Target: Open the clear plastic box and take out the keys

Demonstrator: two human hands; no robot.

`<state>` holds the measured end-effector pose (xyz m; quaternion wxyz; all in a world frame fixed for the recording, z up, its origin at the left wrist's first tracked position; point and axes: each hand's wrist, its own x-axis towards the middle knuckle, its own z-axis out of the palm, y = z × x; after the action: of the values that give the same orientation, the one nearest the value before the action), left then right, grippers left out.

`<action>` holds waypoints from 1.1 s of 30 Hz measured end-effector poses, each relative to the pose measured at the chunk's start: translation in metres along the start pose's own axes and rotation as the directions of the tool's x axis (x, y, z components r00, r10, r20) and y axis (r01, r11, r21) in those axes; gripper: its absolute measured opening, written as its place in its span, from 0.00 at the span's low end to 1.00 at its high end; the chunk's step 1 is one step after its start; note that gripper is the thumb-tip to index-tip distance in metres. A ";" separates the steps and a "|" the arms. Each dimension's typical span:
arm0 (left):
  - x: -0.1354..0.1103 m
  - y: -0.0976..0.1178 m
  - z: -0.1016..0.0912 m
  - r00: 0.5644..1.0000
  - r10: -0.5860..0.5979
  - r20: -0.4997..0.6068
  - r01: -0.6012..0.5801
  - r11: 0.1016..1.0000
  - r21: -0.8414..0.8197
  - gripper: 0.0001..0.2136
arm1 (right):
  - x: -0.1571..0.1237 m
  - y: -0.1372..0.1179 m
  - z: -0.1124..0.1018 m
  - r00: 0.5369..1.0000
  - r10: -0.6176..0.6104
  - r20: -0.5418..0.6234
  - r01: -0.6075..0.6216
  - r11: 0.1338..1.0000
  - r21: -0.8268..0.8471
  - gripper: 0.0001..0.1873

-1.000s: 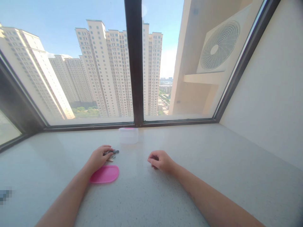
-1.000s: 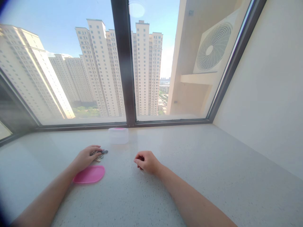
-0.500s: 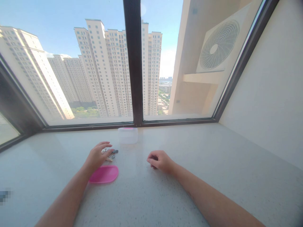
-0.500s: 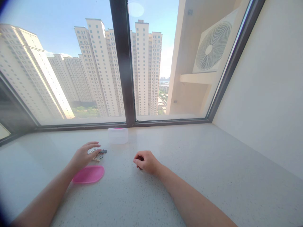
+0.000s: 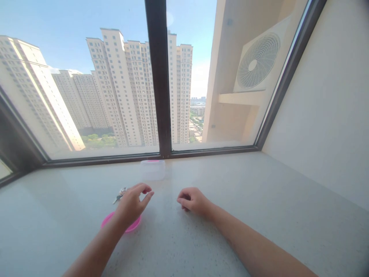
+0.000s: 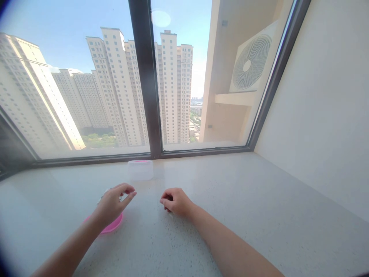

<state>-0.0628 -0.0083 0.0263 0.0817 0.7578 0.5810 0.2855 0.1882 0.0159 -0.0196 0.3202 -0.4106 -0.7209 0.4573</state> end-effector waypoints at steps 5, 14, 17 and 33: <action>-0.004 0.008 0.004 0.999 0.027 0.022 -0.027 0.999 0.041 0.14 | -0.002 -0.001 0.000 1.000 -0.001 -0.003 0.001 1.000 -0.002 0.06; -0.002 0.001 0.003 0.999 -0.037 -0.017 0.039 0.988 0.150 0.11 | -0.003 -0.003 -0.005 0.988 -0.096 -0.121 0.086 0.993 -0.086 0.09; -0.001 -0.003 0.000 0.995 -0.100 -0.029 0.103 0.982 0.157 0.13 | -0.001 -0.002 -0.009 0.959 -0.141 -0.248 0.101 0.981 -0.164 0.12; 0.003 -0.031 0.015 0.994 -0.075 -0.080 0.082 0.993 0.088 0.15 | 0.006 -0.003 -0.003 0.966 -0.154 -0.206 -0.003 0.794 -0.607 0.18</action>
<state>-0.0801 0.0068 0.0012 0.0359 0.7257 0.6256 0.2840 0.1874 0.0219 -0.0150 0.2773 -0.5149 -0.7995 0.1367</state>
